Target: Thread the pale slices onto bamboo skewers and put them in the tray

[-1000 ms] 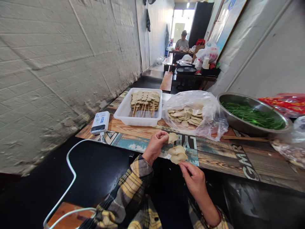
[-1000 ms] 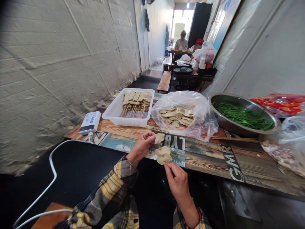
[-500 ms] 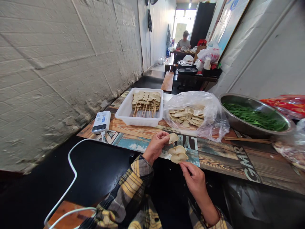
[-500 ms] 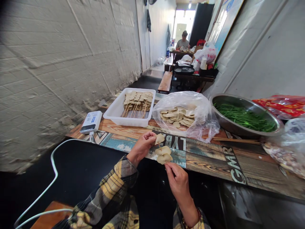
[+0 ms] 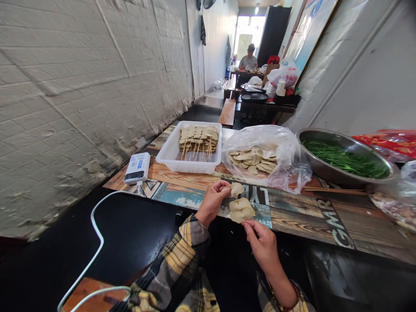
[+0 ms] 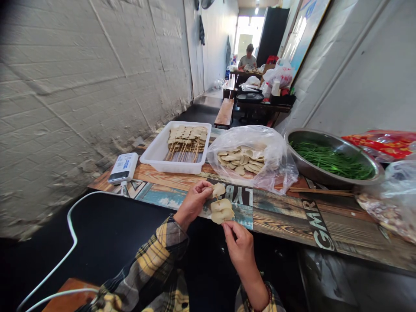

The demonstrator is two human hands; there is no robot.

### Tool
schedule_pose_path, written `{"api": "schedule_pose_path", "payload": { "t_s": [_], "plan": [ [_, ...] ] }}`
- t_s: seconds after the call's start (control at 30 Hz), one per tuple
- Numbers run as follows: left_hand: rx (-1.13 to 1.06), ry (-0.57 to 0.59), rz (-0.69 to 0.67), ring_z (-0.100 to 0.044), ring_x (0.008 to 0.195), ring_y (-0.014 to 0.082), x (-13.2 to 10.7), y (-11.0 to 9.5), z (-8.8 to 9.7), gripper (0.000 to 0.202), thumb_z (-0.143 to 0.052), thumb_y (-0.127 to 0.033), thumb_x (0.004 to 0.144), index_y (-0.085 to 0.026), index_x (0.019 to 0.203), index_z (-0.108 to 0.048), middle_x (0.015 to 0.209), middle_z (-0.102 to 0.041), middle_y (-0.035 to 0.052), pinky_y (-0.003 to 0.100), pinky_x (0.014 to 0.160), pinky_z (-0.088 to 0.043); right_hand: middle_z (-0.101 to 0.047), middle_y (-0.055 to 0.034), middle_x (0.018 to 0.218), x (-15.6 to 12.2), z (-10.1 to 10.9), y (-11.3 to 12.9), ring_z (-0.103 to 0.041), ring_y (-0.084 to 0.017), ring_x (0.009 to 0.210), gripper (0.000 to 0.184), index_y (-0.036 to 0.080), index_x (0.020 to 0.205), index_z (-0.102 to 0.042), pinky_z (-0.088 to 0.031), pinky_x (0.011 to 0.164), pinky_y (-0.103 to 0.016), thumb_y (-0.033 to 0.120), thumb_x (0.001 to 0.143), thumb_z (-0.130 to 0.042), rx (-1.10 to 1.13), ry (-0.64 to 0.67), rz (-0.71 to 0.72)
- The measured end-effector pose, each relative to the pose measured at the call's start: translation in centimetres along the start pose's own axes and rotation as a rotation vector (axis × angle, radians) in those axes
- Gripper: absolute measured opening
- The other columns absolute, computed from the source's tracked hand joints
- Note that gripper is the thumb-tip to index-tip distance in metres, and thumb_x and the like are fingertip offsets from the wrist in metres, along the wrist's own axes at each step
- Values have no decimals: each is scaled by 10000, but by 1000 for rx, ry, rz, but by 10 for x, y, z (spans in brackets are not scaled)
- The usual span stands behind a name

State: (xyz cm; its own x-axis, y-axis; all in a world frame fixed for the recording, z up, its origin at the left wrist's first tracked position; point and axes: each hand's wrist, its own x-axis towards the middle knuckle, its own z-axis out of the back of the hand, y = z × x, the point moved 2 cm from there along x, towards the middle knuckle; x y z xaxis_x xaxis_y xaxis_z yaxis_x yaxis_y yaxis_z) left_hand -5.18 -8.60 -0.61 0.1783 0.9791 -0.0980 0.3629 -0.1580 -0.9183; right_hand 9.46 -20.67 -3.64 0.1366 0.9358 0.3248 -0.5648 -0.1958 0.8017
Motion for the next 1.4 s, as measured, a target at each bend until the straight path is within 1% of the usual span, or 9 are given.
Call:
{"api": "schedule_pose_path", "payload": {
  "t_s": [0.3,0.5,0.7,0.97,1.03,1.1,1.23,1.33,1.4],
  "plan": [
    [69,-11,-70,-493,590,86,0,2,0,200,-749,-273,636,-165,744,-619,665,-575,-33,202,589,-367,-637,-17,603,0,2,0,-589,-151,532,332,184,800,-696,-445,533,-227,388,936,-472,20,43,-45],
    [132,-5,-108,-490,607,89,1,5,2,179,-725,-282,673,-166,759,-619,687,-578,-29,202,596,-368,-608,-3,578,0,6,0,-559,-139,510,329,187,810,-700,-430,523,-222,389,936,-472,30,59,-44],
    [136,-15,-99,-482,598,87,3,7,2,189,-735,-280,658,-169,756,-616,664,-571,-34,196,589,-361,-543,15,517,4,5,0,-516,-129,477,368,179,753,-683,-404,491,-221,416,933,-467,45,59,-61],
    [157,18,-73,-480,583,86,2,3,0,213,-765,-305,632,-162,719,-633,650,-573,-24,192,559,-357,-508,25,495,8,1,0,-494,-126,468,385,154,798,-698,-386,486,-224,451,919,-484,180,76,-142],
    [126,22,-49,-479,567,80,2,2,0,242,-777,-323,629,-163,745,-638,645,-578,-27,189,545,-355,-501,29,491,9,1,0,-488,-123,468,383,151,796,-697,-383,487,-222,458,909,-499,222,70,-167],
    [56,28,-6,-508,575,84,1,1,1,300,-781,-361,638,-168,829,-651,680,-611,-18,192,555,-378,-488,36,492,10,0,0,-469,-115,458,381,147,806,-692,-374,475,-216,462,906,-504,283,64,-205],
    [-102,71,64,-614,718,138,1,-3,3,414,-748,-441,691,-169,990,-661,839,-685,44,244,674,-464,-466,46,495,10,-3,-2,-420,-99,436,386,141,819,-682,-331,429,-201,472,904,-502,380,61,-263],
    [-146,114,69,-630,781,152,-1,-5,0,393,-722,-459,725,-171,989,-680,880,-693,58,256,724,-476,-473,43,487,12,-4,-1,-432,-100,442,397,146,782,-683,-342,441,-200,482,899,-506,379,47,-238],
    [-164,144,64,-631,788,154,-3,-6,-4,387,-737,-460,709,-169,961,-693,878,-692,58,254,730,-478,-483,40,478,14,-4,3,-453,-106,451,406,149,755,-683,-365,465,-204,485,898,-505,353,32,-205]
  ]
}}
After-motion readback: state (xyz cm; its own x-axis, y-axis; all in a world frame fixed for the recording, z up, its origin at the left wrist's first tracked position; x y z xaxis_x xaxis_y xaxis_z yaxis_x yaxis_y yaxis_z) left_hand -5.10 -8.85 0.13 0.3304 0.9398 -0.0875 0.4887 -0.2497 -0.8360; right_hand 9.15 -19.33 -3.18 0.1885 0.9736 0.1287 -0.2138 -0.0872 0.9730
